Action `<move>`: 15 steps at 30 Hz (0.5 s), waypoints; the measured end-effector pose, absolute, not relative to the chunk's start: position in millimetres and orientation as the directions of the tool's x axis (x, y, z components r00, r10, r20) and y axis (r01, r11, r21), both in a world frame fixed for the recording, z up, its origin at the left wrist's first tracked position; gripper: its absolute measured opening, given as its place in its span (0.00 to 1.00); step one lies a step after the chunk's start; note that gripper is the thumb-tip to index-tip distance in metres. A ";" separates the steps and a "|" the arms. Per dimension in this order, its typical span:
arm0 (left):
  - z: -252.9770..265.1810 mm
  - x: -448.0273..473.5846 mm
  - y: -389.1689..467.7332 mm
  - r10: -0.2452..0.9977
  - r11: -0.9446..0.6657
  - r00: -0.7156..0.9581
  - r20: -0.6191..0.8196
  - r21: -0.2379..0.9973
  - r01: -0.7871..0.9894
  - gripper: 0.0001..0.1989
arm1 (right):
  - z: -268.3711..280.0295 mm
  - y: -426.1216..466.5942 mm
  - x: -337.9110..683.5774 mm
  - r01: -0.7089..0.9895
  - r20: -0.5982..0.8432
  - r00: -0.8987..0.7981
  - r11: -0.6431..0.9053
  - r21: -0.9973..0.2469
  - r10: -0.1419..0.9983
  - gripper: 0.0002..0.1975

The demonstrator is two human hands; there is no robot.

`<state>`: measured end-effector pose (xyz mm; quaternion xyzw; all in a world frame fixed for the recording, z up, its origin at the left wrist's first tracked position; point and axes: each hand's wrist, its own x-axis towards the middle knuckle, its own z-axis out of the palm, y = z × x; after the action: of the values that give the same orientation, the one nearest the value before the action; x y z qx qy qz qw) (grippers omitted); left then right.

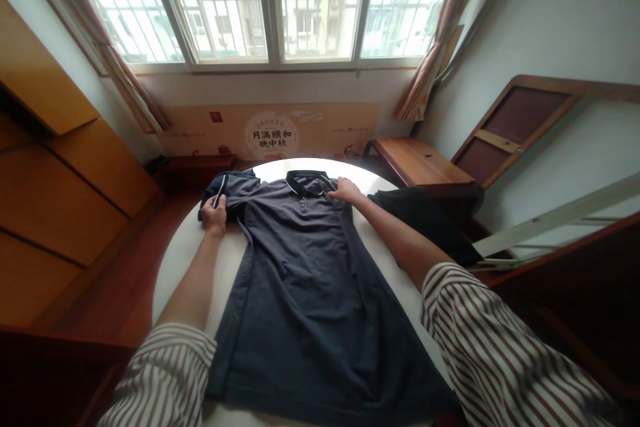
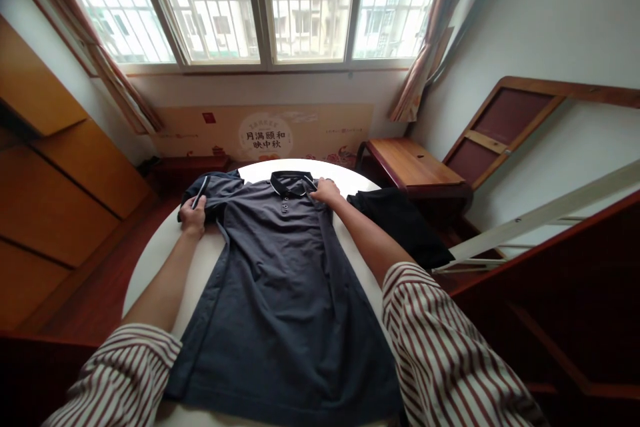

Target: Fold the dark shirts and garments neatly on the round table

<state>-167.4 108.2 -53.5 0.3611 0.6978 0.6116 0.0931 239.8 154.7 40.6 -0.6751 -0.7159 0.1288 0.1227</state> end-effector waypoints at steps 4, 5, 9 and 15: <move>-52.1 -165.5 106.7 0.623 -0.001 -0.719 0.309 0.919 0.394 0.20 | 40.5 161.0 252.1 0.911 -0.042 -0.060 0.038 -0.410 0.997 0.08; -51.2 -164.5 106.1 0.622 0.002 -0.718 0.311 0.917 0.399 0.20 | 41.7 161.0 255.9 0.901 -0.053 -0.061 0.032 -0.433 0.997 0.06; -46.5 -160.3 103.0 0.632 0.009 -0.702 0.328 0.903 0.429 0.17 | 44.3 157.7 266.8 0.841 -0.125 -0.061 -0.017 -0.541 0.990 0.10; -43.3 -158.1 99.6 0.639 0.016 -0.693 0.334 0.895 0.447 0.17 | 35.0 151.7 252.6 0.774 -0.215 -0.104 -0.057 -0.630 0.971 0.14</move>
<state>-158.1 99.6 -43.3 0.3833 0.7081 0.5874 0.0819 252.6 151.7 35.0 -0.6518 -0.6696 0.3217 0.1528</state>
